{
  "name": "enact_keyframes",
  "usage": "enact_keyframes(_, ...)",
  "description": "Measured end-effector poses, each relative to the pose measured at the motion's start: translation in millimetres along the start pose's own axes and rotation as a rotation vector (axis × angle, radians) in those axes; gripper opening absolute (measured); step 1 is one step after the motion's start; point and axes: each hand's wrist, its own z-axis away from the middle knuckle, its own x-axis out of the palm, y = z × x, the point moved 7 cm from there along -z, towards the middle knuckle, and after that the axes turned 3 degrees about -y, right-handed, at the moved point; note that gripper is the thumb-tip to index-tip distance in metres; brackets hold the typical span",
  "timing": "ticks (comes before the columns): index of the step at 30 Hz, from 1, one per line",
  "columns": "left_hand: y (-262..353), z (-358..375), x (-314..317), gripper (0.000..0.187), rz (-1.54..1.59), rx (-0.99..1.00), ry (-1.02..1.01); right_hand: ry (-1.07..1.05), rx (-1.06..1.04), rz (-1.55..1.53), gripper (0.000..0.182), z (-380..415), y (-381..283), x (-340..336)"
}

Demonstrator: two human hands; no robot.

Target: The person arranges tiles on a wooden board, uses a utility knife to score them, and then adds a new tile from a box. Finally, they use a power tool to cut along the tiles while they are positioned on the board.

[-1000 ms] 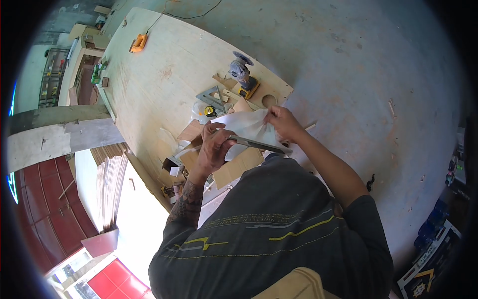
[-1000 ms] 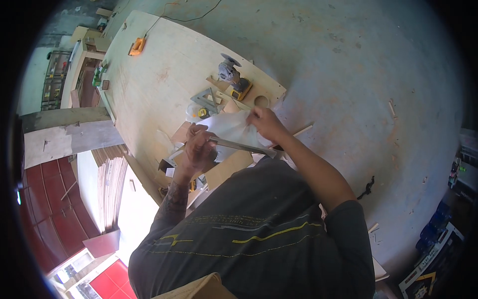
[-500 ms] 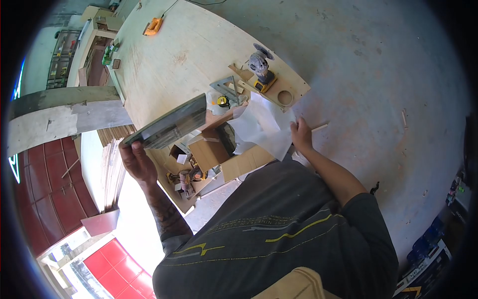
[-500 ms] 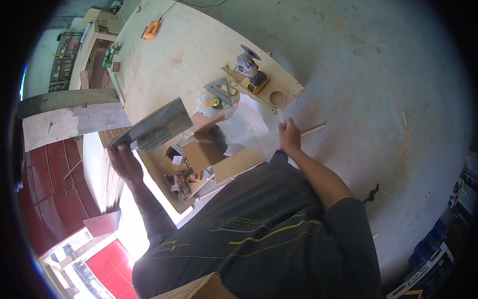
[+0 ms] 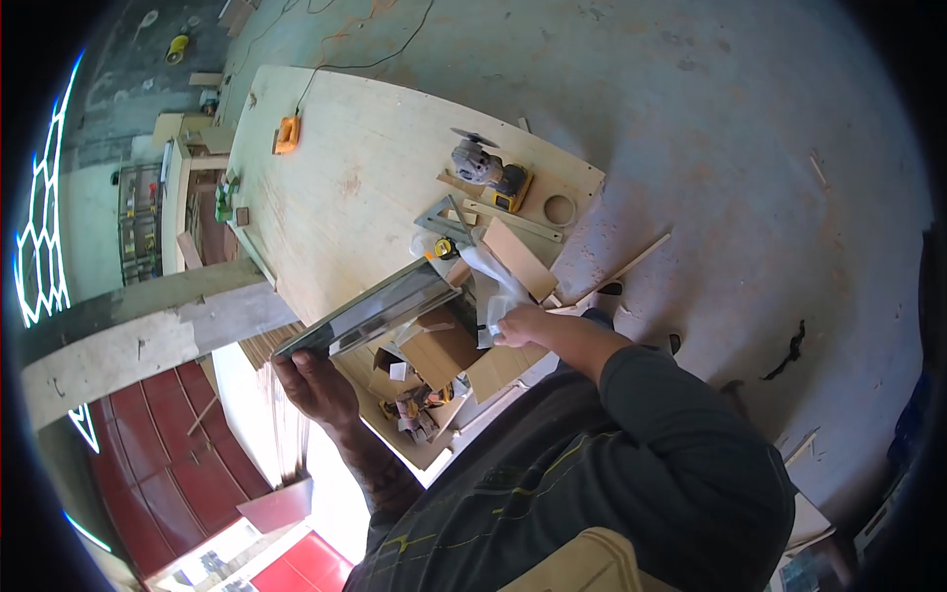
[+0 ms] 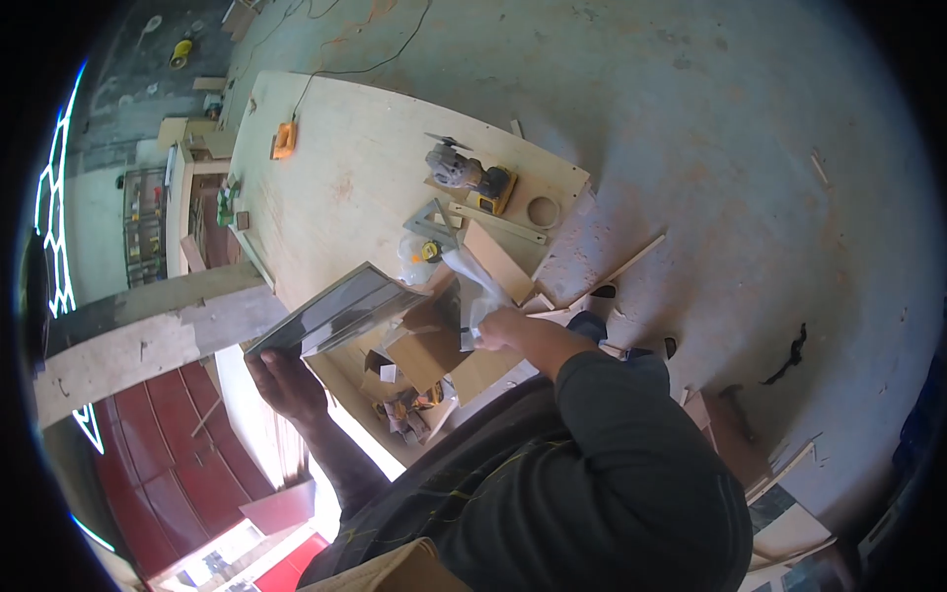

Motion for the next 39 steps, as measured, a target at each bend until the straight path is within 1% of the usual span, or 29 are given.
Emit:
enact_keyframes(1, 7.8, -2.5, 18.9, 0.022, 0.080, -0.020, 0.037, 0.012, 0.002, -0.017, 0.051, -3.4, -5.2, -0.3)
enact_keyframes(2, 10.5, -3.3, 29.1, 0.022, 0.154, -0.046, 0.077, 0.102, -0.088, -0.043, 0.049, -0.9, -21.7, -4.0)
enact_keyframes(3, 9.8, -4.4, 37.4, 0.023, 0.179, -0.037, 0.034, 0.189, -0.177, -0.065, 0.048, 5.1, -37.3, -6.8)
enact_keyframes(4, 7.1, -6.3, 42.4, 0.023, 0.181, -0.043, 0.025, 0.189, -0.172, -0.075, 0.048, 8.4, -41.1, -2.6)
enact_keyframes(6, 10.6, -7.7, 65.1, 0.024, 0.178, 0.009, -0.182, 0.516, -0.268, 0.286, 0.044, 34.8, -56.8, -10.0)
enact_keyframes(7, 11.3, -8.1, 78.0, 0.025, 0.130, -0.006, -0.206, 0.565, -0.274, 0.285, 0.035, 62.7, -61.5, -20.4)
enact_keyframes(8, 15.5, -8.3, 90.7, 0.025, 0.163, 0.010, -0.215, 0.658, -0.305, 0.105, 0.032, 80.0, -53.6, -25.5)
enact_keyframes(10, 24.1, -6.2, 126.6, 0.026, 0.075, 0.020, -0.333, 0.695, -0.239, -0.483, 0.035, 116.5, -11.2, -25.5)
enact_keyframes(11, 31.5, -4.5, 146.2, 0.024, 0.039, 0.062, -0.392, 0.742, -0.193, -0.479, 0.035, 145.0, 2.3, -32.0)
enact_keyframes(13, 47.5, 4.6, 184.6, 0.022, 0.132, 0.064, -0.506, 0.891, 0.068, -0.754, 0.045, 220.4, 48.6, -38.6)
enact_keyframes(14, 57.1, 13.8, 205.9, 0.020, 0.165, 0.048, -0.591, 1.002, 0.230, -0.772, 0.068, 252.1, 73.3, -35.5)
enact_keyframes(15, 68.8, 20.3, 222.5, 0.017, 0.092, 0.108, -0.642, 1.238, 0.219, -0.781, 0.081, 294.6, 80.3, -38.5)
enact_keyframes(16, 78.2, 28.6, 244.0, 0.016, 0.196, 0.157, -0.678, 1.494, 0.220, -0.769, 0.096, 342.4, 84.6, -38.3)
enact_keyframes(18, 96.7, 43.8, 286.9, 0.017, 0.283, 0.197, -0.810, 1.746, 0.275, -0.515, 0.115, 417.4, 92.3, -39.6)
enact_keyframes(20, 117.7, 63.6, 328.7, 0.020, 0.335, 0.266, -0.912, 1.971, 0.287, -0.479, 0.103, 505.6, 60.2, -29.9)
enact_keyframes(21, 128.6, 78.2, 348.3, 0.022, 0.419, 0.315, -0.984, 2.054, 0.377, -0.464, 0.103, 542.7, 53.5, -12.0)
enact_keyframes(22, 154.2, 102.0, 368.4, 0.025, 0.594, 0.215, -1.057, 2.013, 0.278, -0.503, 0.094, 566.8, 47.7, 1.3)
enact_keyframes(23, 174.3, 123.4, 388.3, 0.026, 0.700, 0.223, -1.161, 1.962, 0.162, -0.536, 0.086, 585.9, 42.9, 18.9)
enact_keyframes(24, 195.6, 146.4, 405.4, 0.027, 0.795, 0.225, -1.254, 2.032, 0.208, -0.522, 0.086, 607.8, 40.1, 48.3)
enact_keyframes(25, 219.0, 169.9, 415.8, 0.027, 0.825, 0.255, -1.303, 2.139, 0.253, -0.611, 0.078, 622.4, 40.1, 81.8)
enact_keyframes(26, 234.8, 192.2, 429.0, 0.028, 0.807, 0.116, -1.331, 2.241, 0.284, -0.701, 0.069, 637.6, 38.8, 114.3)
enact_keyframes(27, 248.2, 215.6, 443.0, 0.028, 0.778, -0.026, -1.350, 2.287, 0.349, -0.749, 0.080, 652.0, 37.1, 147.2)
enact_keyframes(28, 272.9, 240.7, 456.6, 0.028, 0.790, 0.000, -1.386, 2.331, 0.362, -0.737, 0.080, 664.0, 35.2, 176.6)
enact_keyframes(30, 309.0, 299.3, 483.4, 0.029, 0.965, -0.290, -1.395, 2.454, -0.050, -1.384, 0.091, 655.8, 63.1, 254.5)
enact_keyframes(31, 332.1, 327.3, 491.6, 0.029, 0.964, -0.269, -1.427, 2.492, -0.064, -1.376, 0.091, 657.3, 64.1, 282.2)
enact_keyframes(33, 381.3, 400.9, 503.5, 0.033, 1.075, -0.363, -1.758, 2.400, -0.812, -1.619, 0.097, 654.6, 66.1, 316.9)
enact_keyframes(36, 425.4, 488.1, 519.1, 0.034, 1.033, -0.429, -1.964, 2.408, -0.954, -1.500, 0.093, 681.2, 58.7, 342.8)
enact_keyframes(37, 443.7, 515.5, 515.7, 0.033, 1.044, -0.429, -1.994, 2.502, -1.089, -1.498, 0.049, 696.7, 54.6, 353.7)
enact_keyframes(39, 465.8, 560.4, 517.8, 0.031, 1.040, -0.414, -2.055, 2.606, -1.098, -1.468, 0.056, 708.7, 85.3, 385.9)
